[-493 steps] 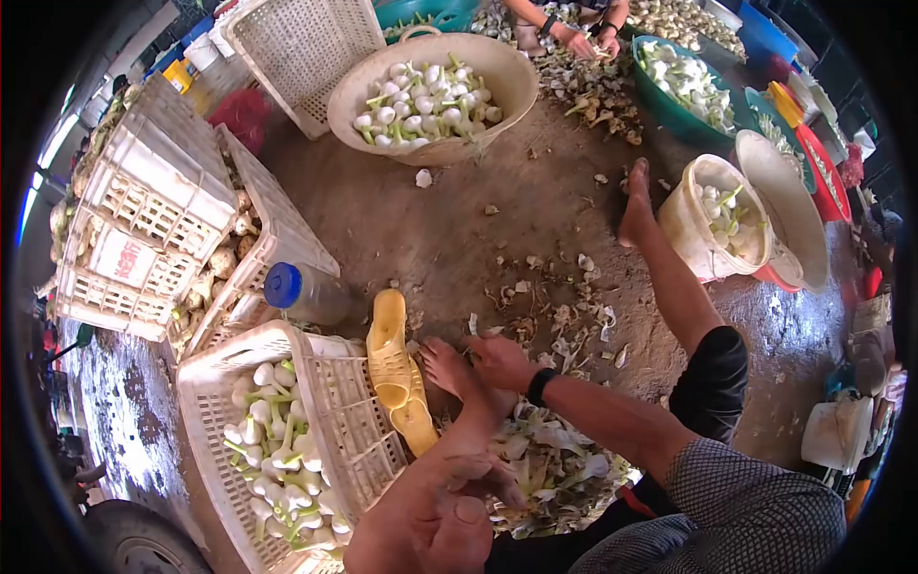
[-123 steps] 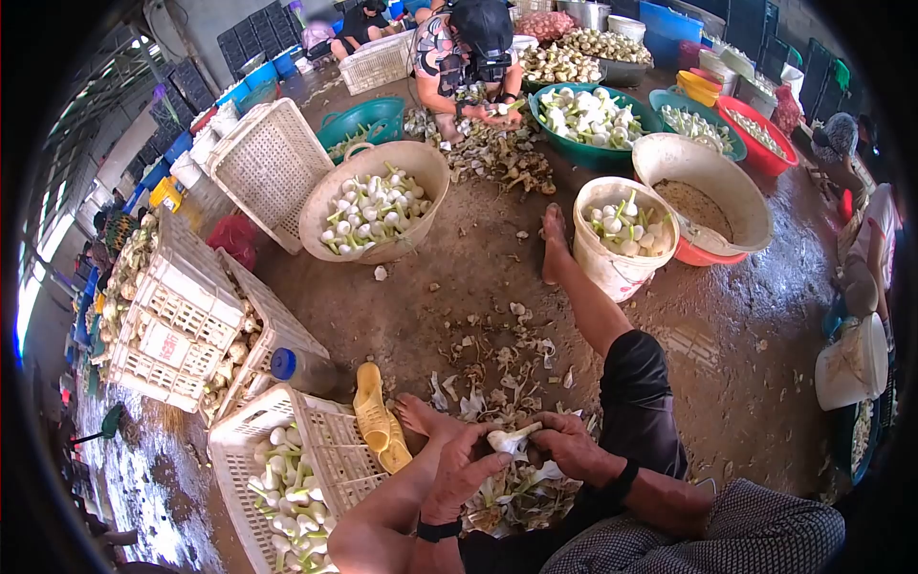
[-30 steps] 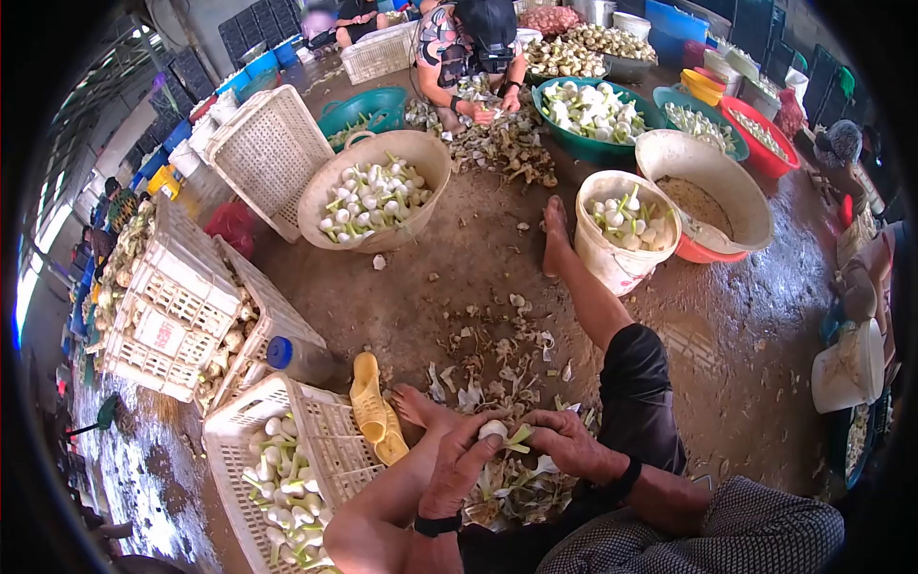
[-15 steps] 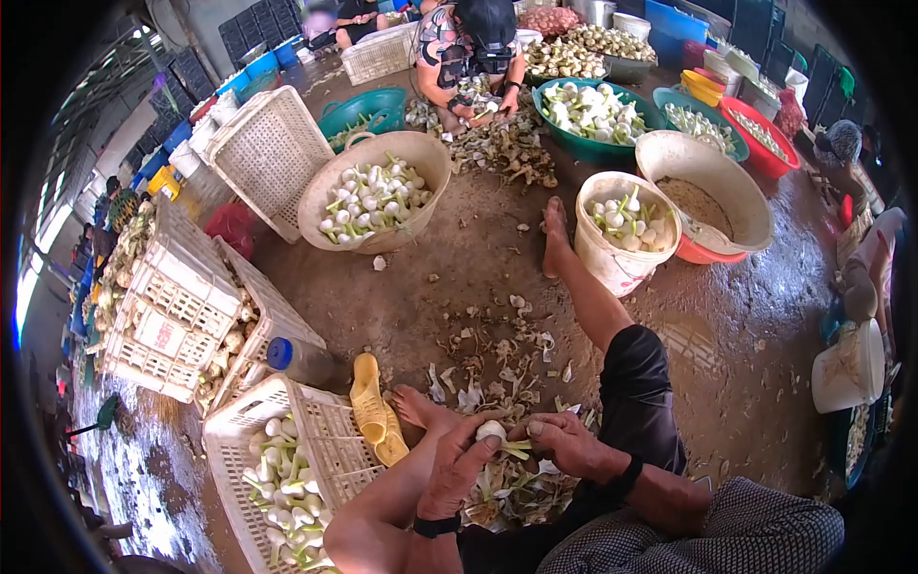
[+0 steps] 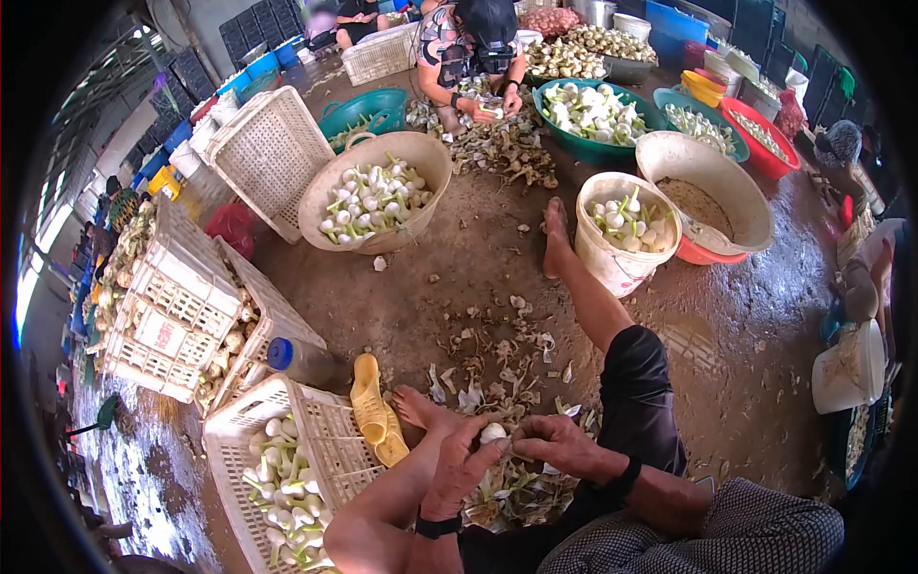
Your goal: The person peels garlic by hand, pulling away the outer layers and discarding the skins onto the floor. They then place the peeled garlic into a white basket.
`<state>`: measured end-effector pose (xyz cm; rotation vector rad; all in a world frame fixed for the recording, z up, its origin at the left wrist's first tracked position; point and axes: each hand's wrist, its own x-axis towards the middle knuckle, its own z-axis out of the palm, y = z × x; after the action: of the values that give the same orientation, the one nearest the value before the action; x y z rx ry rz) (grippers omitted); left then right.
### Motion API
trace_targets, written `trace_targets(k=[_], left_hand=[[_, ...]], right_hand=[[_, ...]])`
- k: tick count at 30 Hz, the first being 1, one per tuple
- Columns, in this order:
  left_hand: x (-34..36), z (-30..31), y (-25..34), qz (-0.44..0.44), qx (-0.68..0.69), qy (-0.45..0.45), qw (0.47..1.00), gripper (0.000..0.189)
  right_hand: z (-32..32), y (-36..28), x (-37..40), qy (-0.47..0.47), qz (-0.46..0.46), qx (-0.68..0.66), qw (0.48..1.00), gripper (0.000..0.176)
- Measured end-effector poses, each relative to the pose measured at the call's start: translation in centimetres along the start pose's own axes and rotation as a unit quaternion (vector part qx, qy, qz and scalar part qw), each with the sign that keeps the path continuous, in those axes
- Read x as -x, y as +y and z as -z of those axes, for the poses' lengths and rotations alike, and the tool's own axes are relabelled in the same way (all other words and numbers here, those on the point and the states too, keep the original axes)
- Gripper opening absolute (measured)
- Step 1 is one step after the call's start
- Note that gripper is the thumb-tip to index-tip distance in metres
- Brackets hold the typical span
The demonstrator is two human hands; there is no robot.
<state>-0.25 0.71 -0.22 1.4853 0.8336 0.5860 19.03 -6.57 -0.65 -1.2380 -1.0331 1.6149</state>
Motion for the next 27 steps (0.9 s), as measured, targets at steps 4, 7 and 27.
trace_targets(k=[4, 7, 27], left_hand=[[0.0, 0.0, -0.4, 0.002, 0.005, 0.003, 1.0, 0.039], [0.0, 0.1, -0.9, 0.004, 0.005, -0.001, 1.0, 0.039], [0.6, 0.4, 1.1, 0.075, 0.137, -0.061, 0.986, 0.04]], right_hand=[[0.2, 0.5, -0.1, 0.015, -0.036, -0.012, 0.999, 0.027], [0.4, 0.7, -0.2, -0.003, -0.02, 0.038, 0.999, 0.028], [0.5, -0.7, 0.2, -0.011, -0.014, -0.018, 1.0, 0.034]])
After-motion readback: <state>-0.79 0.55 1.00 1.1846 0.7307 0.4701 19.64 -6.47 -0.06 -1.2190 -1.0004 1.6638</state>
